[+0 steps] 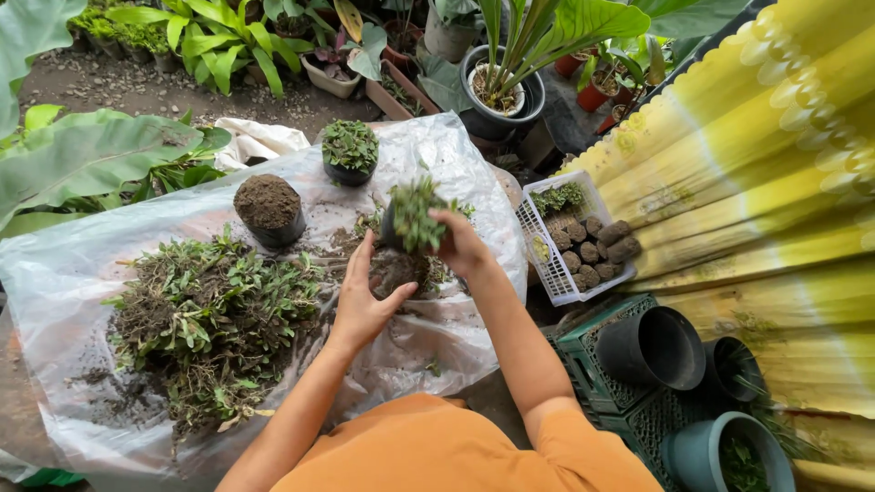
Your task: The person arranges small green plants into a black plastic pot filled with soil, using both hands to position the foliage. They then use scissors to trim the plants and add more soil to the pot, continuing to adjust the arrangement of the plants within the container.
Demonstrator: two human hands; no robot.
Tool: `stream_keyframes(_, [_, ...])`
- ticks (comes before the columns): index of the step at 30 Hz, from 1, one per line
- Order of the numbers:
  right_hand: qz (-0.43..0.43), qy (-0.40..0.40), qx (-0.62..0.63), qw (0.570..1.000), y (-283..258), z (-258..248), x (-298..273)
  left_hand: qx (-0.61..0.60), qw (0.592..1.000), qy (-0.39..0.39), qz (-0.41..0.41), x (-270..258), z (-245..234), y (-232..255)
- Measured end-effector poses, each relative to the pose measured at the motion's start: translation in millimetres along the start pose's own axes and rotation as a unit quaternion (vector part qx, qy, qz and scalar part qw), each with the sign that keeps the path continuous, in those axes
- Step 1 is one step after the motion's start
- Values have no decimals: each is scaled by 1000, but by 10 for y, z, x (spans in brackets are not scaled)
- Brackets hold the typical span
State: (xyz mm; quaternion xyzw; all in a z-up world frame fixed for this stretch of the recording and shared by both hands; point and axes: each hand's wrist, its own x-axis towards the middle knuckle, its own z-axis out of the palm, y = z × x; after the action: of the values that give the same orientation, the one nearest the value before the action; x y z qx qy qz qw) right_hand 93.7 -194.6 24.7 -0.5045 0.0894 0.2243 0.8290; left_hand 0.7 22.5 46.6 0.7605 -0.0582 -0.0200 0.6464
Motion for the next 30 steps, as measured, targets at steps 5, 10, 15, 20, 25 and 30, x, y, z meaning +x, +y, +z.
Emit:
stream_keyframes(5, [-54,123,32,990,-208,-471,1169,27,999,-21,8,-101,45,-74])
stream_keyframes(10, [-48,192,89,976,-183,-626,2079,71,996,-61,1,-199,59,-22])
stream_keyframes(15, [-134,241,41,961,-175,-383,2240,62,995,-57,47,-264,30,-61])
stream_keyframes(20, [-122,289,-7,950,-110,-339,2227,70,995,-62,29,-283,57,-94])
stream_keyframes(25, [-190,262,-110,940,-7,-592,2239,55,996,-71,15,-319,85,-96])
stream_keyframes(30, [-148,291,-197,925,-76,-456,1999,57,995,-66,47,-301,143,-160])
